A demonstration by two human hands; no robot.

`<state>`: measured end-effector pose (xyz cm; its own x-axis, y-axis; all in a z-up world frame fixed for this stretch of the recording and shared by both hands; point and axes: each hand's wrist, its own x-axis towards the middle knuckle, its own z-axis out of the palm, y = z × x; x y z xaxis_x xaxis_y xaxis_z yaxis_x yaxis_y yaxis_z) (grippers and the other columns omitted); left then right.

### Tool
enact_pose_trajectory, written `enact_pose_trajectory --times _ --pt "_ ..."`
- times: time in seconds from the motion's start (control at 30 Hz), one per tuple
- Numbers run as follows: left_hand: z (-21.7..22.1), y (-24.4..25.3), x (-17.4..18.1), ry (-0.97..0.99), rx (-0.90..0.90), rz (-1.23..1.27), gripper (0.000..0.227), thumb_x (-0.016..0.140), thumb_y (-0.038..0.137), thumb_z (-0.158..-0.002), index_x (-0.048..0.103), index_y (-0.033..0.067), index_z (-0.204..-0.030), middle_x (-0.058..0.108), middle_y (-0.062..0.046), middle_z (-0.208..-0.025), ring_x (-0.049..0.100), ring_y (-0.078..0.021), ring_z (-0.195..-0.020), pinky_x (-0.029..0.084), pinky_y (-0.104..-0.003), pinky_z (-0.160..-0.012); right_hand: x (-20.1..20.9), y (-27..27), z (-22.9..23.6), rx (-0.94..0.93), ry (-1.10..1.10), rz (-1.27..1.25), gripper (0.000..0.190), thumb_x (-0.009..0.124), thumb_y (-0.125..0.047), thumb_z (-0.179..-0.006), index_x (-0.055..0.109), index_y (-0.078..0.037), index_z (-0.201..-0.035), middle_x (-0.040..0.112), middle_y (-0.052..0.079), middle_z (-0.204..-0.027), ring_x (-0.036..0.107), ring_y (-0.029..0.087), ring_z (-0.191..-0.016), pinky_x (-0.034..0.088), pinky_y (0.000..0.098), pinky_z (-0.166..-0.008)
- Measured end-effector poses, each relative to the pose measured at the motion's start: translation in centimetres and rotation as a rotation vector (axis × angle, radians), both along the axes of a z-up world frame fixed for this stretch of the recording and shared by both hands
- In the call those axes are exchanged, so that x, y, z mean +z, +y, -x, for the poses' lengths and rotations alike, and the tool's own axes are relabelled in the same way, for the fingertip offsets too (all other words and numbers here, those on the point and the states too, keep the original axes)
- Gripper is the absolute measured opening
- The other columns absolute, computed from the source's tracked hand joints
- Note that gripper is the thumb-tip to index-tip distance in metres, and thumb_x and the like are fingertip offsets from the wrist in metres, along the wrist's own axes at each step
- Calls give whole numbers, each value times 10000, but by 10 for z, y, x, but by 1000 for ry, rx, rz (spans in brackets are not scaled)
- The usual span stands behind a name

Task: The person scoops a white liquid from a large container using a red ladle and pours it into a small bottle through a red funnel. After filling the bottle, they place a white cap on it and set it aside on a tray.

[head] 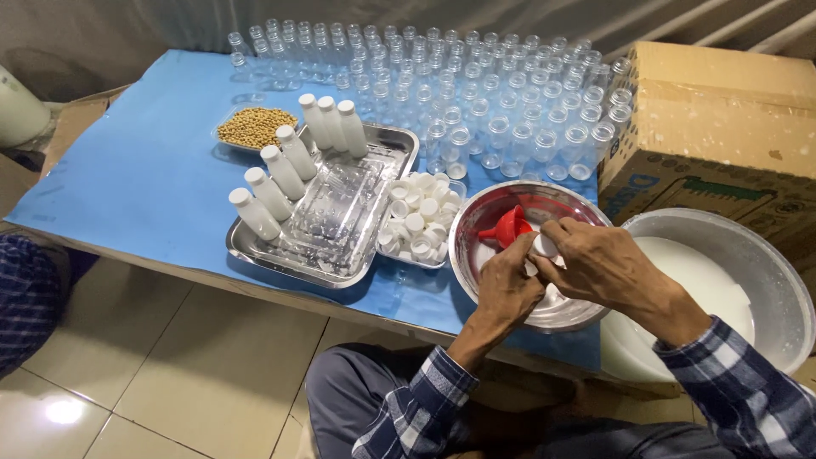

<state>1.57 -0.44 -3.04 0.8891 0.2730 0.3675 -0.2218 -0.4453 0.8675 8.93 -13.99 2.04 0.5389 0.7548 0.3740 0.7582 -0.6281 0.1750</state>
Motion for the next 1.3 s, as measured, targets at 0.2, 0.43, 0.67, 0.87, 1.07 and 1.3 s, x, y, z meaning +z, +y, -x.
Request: enact_pose_trajectory --times 0.2,0.43,0.67,0.87,1.07,1.3 --pt "11 13 32 -149 -114 -63 409 571 147 -838 602 84 -1241 708 -125 -961 683 -335 -797 505 -424 -674 58 5 17 189 -157 89 308 659 -405 -967 605 -104 -996 608 39 -777 633 222 -697 549 350 -667" --pt "12 62 73 -285 -87 -180 506 651 182 -878 561 95 -1369 707 -127 -1281 681 -338 -945 536 -410 -862 110 41 14 219 -106 71 282 616 -360 -1003 594 -95 -1098 604 22 -747 520 138 -505 487 296 -419" --pt "-8 154 106 -186 29 -267 419 707 281 -843 589 177 -1231 681 -107 -837 619 -266 -691 471 -417 -592 131 134 -19 369 18 -47 228 606 -277 -1078 518 -69 -1043 539 45 -766 431 153 -476 449 305 -395" --pt "-64 240 73 -77 216 -208 482 838 315 -748 645 281 -1188 705 -97 -755 717 -340 -717 573 -483 -739 80 240 -90 263 31 -102 421 644 -505 -910 563 -126 -1074 626 77 -772 723 369 -691 585 516 -582" --pt "-115 310 13 86 233 -56 398 834 217 -729 679 213 -1095 769 -54 -1069 752 -225 -810 578 -391 -759 26 312 -156 178 181 -66 423 651 -433 -892 564 -67 -1086 655 146 -804 733 433 -740 589 577 -634" --pt "-163 360 -95 231 226 -249 218 726 224 -857 759 124 -1047 778 -147 -1037 760 -339 -957 600 -479 -851 -43 358 -215 -8 389 -100 424 653 -406 -887 566 -40 -1085 665 200 -894 733 484 -867 589 612 -753"
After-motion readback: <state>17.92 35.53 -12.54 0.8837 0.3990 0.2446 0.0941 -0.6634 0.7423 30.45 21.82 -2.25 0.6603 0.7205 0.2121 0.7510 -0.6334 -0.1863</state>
